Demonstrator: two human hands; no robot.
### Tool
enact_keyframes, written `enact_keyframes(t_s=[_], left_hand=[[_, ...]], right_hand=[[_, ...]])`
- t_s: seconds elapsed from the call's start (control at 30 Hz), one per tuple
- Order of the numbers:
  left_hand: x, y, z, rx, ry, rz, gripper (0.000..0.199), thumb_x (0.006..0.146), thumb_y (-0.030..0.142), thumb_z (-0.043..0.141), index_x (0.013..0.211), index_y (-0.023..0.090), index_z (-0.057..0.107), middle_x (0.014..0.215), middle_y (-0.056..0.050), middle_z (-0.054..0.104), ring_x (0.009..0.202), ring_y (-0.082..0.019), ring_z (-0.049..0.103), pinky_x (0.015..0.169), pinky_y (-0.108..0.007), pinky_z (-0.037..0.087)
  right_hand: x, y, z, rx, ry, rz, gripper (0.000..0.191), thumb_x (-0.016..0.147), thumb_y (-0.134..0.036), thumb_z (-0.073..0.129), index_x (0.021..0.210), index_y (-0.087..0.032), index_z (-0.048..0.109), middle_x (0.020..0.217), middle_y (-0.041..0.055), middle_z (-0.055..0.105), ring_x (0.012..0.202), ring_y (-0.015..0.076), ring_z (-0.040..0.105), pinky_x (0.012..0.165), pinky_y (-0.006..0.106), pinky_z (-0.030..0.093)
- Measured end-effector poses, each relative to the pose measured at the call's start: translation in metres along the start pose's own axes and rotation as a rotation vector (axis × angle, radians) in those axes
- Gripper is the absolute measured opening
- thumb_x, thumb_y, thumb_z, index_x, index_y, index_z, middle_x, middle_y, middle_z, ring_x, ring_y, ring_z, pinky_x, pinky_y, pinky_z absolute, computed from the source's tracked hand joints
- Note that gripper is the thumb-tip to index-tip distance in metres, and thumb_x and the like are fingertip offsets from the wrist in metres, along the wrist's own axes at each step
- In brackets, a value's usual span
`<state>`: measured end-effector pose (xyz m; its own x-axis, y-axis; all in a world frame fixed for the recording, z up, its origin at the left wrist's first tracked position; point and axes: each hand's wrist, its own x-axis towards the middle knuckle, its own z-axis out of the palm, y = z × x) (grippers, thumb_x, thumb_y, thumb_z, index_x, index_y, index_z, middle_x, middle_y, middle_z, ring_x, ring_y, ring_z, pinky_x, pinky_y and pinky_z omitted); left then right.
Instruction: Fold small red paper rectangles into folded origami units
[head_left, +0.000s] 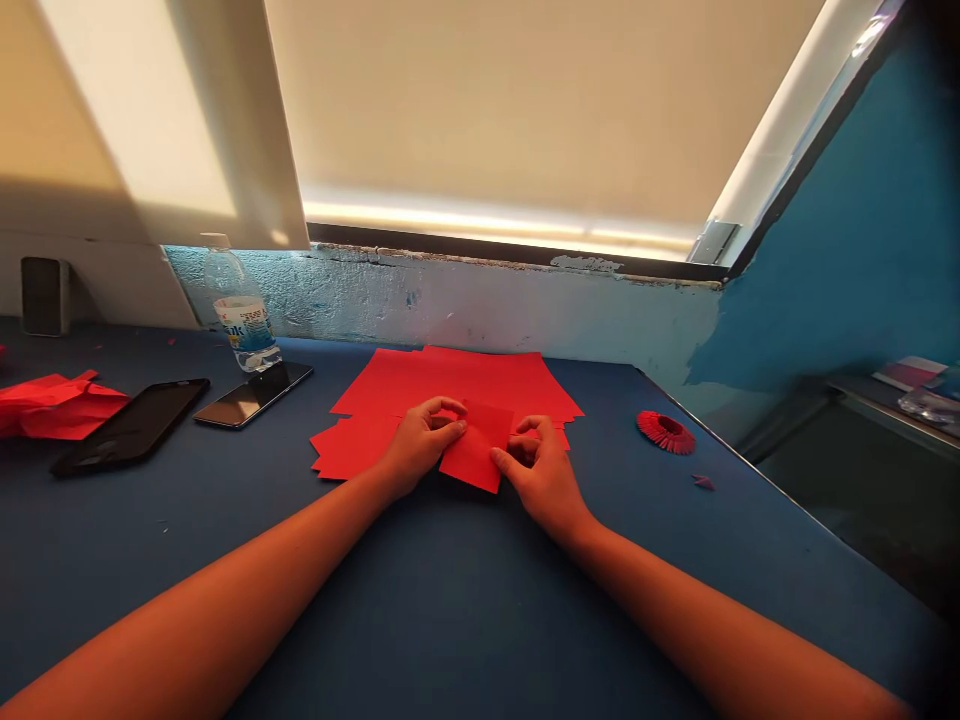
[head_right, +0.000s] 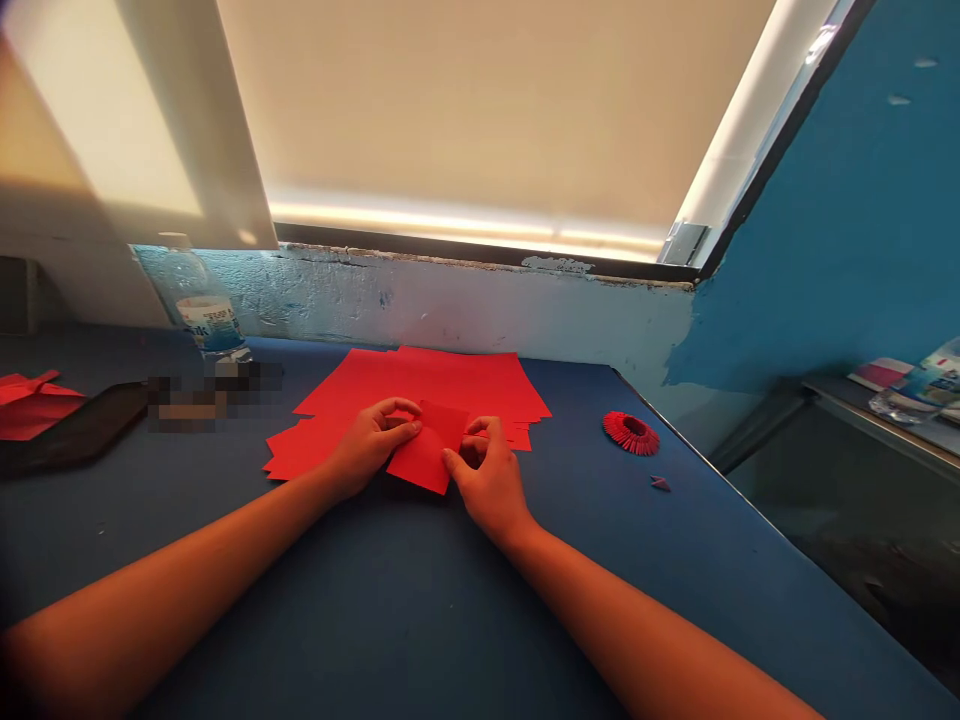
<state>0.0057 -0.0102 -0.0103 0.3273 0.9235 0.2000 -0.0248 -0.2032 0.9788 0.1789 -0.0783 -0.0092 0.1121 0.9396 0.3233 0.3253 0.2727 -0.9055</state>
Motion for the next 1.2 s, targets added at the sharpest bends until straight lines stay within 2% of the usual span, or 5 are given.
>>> enact_keyframes(t_s=[0.13, 0.3, 0.7, 0.83, 1.2], left_hand=[[-0.001, 0.003, 0.001, 0.041, -0.077, 0.033, 0.029, 0.074, 0.033, 0.064, 0.097, 0.016, 0.066, 0.100, -0.008, 0.065, 0.086, -0.017, 0.059, 0.070, -0.025, 0.047], [-0.004, 0.007, 0.002, 0.162, -0.155, 0.001, 0.046, 0.069, 0.034, 0.069, 0.111, 0.018, 0.061, 0.108, -0.009, 0.062, 0.074, -0.017, 0.059, 0.053, -0.025, 0.046], [-0.003, 0.005, 0.006, 0.381, -0.149, 0.267, 0.023, 0.077, 0.038, 0.062, 0.090, 0.021, 0.071, 0.078, -0.003, 0.057, 0.070, -0.014, 0.049, 0.065, -0.026, 0.040], [-0.004, 0.007, 0.006, 0.355, -0.179, 0.268, 0.025, 0.079, 0.040, 0.060, 0.087, 0.020, 0.071, 0.080, -0.003, 0.057, 0.073, -0.014, 0.051, 0.066, -0.026, 0.040], [-0.007, 0.014, 0.006, 0.289, -0.260, 0.107, 0.027, 0.074, 0.042, 0.062, 0.076, 0.016, 0.070, 0.075, -0.004, 0.064, 0.068, -0.016, 0.055, 0.059, -0.025, 0.040]], right_hand=[[0.003, 0.004, -0.001, -0.069, -0.007, -0.005, 0.018, 0.072, -0.030, 0.064, 0.085, -0.022, 0.054, 0.072, -0.0008, 0.058, 0.064, 0.0149, 0.054, 0.060, 0.028, 0.044], [0.004, 0.006, -0.002, -0.009, 0.023, 0.038, 0.033, 0.072, -0.026, 0.064, 0.104, -0.022, 0.057, 0.087, 0.0028, 0.063, 0.077, 0.0176, 0.058, 0.070, 0.031, 0.047], [0.002, 0.002, -0.001, -0.207, 0.097, -0.072, 0.018, 0.074, -0.036, 0.064, 0.085, -0.023, 0.067, 0.093, 0.0047, 0.056, 0.075, 0.0171, 0.054, 0.066, 0.032, 0.046], [0.001, 0.000, -0.001, -0.191, 0.106, -0.098, 0.016, 0.075, -0.037, 0.063, 0.080, -0.023, 0.069, 0.106, 0.0064, 0.050, 0.091, 0.0195, 0.054, 0.072, 0.031, 0.046], [0.002, -0.003, 0.000, -0.131, -0.029, -0.069, 0.013, 0.075, -0.030, 0.059, 0.068, -0.020, 0.063, 0.093, 0.0039, 0.056, 0.083, 0.0175, 0.056, 0.069, 0.029, 0.044]])
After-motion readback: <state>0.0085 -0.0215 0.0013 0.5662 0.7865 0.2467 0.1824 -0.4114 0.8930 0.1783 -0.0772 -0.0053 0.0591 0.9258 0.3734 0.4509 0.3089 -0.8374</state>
